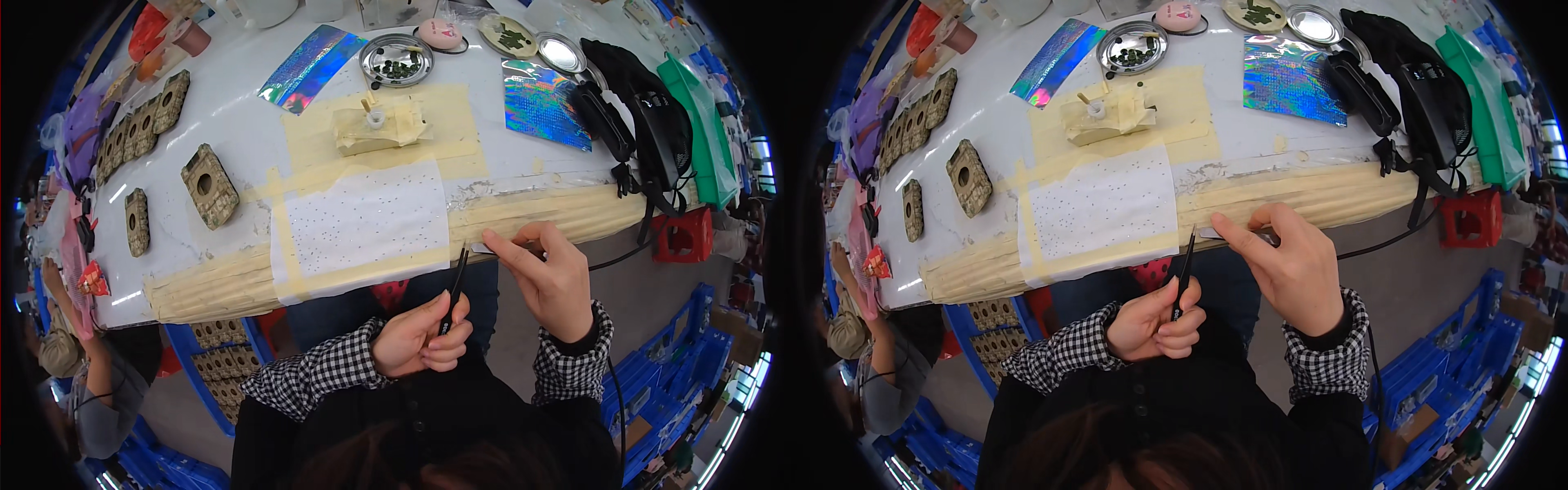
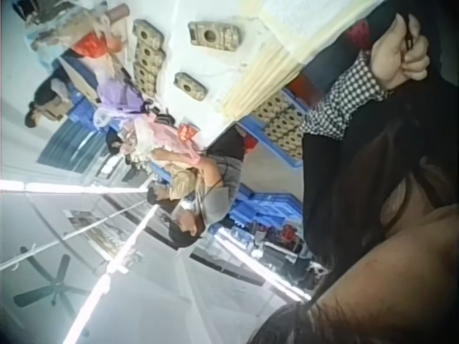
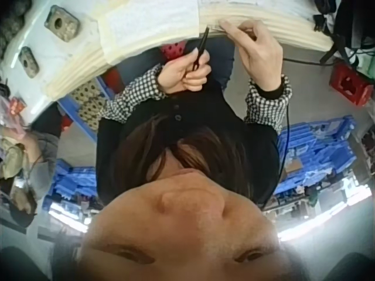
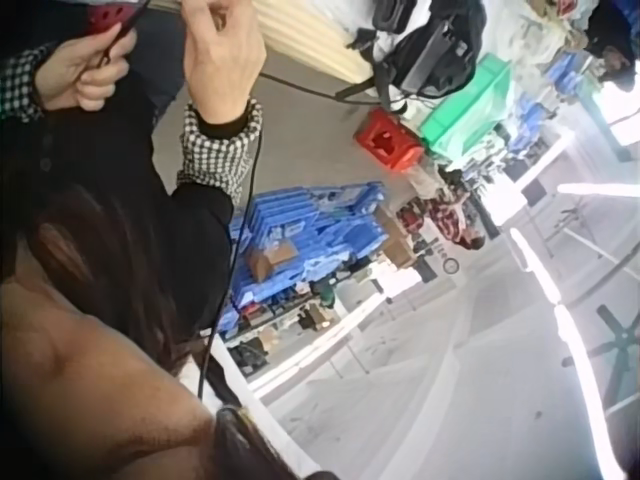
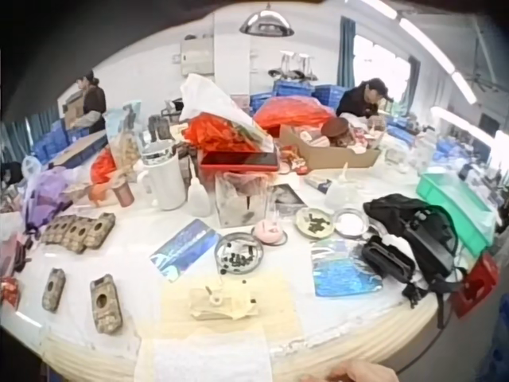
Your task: Painting camouflage patterns on small-scale toy tank models using a brush and tweezers.
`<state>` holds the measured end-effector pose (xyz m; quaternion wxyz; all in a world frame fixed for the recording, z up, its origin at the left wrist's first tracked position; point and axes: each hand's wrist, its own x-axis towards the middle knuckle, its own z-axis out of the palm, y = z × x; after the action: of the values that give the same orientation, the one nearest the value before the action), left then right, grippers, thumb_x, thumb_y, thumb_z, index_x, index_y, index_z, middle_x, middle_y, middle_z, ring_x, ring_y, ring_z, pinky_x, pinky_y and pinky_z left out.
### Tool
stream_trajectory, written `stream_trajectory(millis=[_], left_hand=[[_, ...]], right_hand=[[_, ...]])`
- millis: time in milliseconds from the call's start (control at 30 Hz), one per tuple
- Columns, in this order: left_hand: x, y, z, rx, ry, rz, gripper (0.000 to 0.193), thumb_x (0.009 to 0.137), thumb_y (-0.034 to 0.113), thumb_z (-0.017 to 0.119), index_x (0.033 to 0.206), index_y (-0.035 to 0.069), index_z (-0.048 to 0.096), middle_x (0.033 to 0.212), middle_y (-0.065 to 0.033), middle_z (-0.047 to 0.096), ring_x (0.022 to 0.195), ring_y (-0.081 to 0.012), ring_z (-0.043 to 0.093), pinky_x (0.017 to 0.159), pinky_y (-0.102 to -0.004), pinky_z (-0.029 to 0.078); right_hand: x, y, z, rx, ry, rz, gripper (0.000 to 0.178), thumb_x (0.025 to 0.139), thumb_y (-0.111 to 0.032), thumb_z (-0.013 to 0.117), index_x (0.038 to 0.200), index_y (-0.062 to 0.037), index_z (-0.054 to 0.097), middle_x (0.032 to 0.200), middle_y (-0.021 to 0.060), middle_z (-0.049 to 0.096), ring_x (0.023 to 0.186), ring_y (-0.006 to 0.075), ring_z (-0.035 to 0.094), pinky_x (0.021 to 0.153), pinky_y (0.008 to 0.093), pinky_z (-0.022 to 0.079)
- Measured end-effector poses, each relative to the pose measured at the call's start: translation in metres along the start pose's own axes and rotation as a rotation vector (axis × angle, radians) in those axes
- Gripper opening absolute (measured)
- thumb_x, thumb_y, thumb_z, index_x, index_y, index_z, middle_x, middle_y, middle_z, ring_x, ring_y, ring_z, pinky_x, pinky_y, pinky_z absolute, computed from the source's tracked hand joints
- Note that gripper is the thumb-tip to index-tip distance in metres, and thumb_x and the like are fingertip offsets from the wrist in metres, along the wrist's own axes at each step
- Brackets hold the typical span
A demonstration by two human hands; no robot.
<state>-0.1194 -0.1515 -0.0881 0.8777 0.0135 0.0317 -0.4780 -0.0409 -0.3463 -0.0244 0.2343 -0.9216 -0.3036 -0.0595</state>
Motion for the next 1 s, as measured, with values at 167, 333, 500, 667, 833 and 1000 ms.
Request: stream_trajectory(millis=[167, 333, 500, 667, 833, 1000], left_hand=[[-0.001, 0.001, -0.001, -0.010, 0.007, -0.007, 0.037, 0.100, 0.044, 0.016, 0.091, 0.016, 0.038, 0.062, 0.0035, 0.030, 0.050, -0.0067, 0.023, 0.047, -0.0209, 0.022], [-0.001, 0.000, -0.002, -0.014, 0.000, 0.002, 0.036, 0.100, 0.043, 0.017, 0.091, 0.015, 0.037, 0.062, 0.0036, 0.030, 0.050, -0.0066, 0.023, 0.047, -0.0209, 0.022], [0.000, 0.000, -0.002, -0.038, 0.006, -0.004, 0.036, 0.101, 0.043, 0.018, 0.091, 0.015, 0.037, 0.062, 0.0035, 0.031, 0.049, -0.0064, 0.024, 0.047, -0.0209, 0.022], [-0.002, -0.001, -0.003, -0.049, -0.005, 0.018, 0.035, 0.101, 0.042, 0.019, 0.091, 0.014, 0.037, 0.062, 0.0030, 0.032, 0.049, -0.0065, 0.024, 0.047, -0.0213, 0.022], [0.000, -0.001, -0.001, -0.059, 0.000, 0.015, 0.035, 0.101, 0.042, 0.019, 0.090, 0.014, 0.037, 0.063, 0.0028, 0.032, 0.049, -0.0066, 0.025, 0.047, -0.0213, 0.023], [0.000, -0.001, -0.002, -0.068, -0.009, 0.022, 0.035, 0.101, 0.041, 0.019, 0.090, 0.014, 0.037, 0.063, 0.0026, 0.032, 0.050, -0.0066, 0.025, 0.048, -0.0213, 0.023]], right_hand=[[0.002, -0.004, 0.001, -0.018, -0.050, 0.072, 0.039, 0.073, -0.005, 0.067, 0.109, -0.0195, 0.067, 0.080, 0.0039, 0.049, 0.061, 0.0188, 0.054, 0.052, 0.0314, 0.044], [0.005, -0.009, -0.001, -0.013, -0.065, 0.120, 0.040, 0.074, -0.005, 0.067, 0.110, -0.0202, 0.067, 0.079, 0.0040, 0.048, 0.059, 0.0184, 0.053, 0.051, 0.0311, 0.044], [0.000, -0.004, -0.001, 0.077, -0.065, 0.127, 0.041, 0.073, -0.004, 0.067, 0.110, -0.0210, 0.067, 0.080, 0.0045, 0.048, 0.060, 0.0190, 0.053, 0.053, 0.0309, 0.045], [-0.004, -0.006, 0.007, -0.022, -0.015, 0.090, 0.044, 0.070, -0.003, 0.067, 0.110, -0.0217, 0.067, 0.081, 0.0047, 0.049, 0.061, 0.0193, 0.053, 0.054, 0.0315, 0.046], [-0.004, -0.004, 0.003, -0.017, -0.024, 0.093, 0.045, 0.071, -0.004, 0.067, 0.112, -0.0223, 0.066, 0.080, 0.0043, 0.049, 0.061, 0.0187, 0.053, 0.052, 0.0308, 0.045], [-0.003, -0.008, 0.007, -0.074, 0.011, 0.081, 0.046, 0.071, -0.003, 0.067, 0.113, -0.0221, 0.065, 0.079, 0.0041, 0.049, 0.060, 0.0184, 0.052, 0.051, 0.0306, 0.044]])
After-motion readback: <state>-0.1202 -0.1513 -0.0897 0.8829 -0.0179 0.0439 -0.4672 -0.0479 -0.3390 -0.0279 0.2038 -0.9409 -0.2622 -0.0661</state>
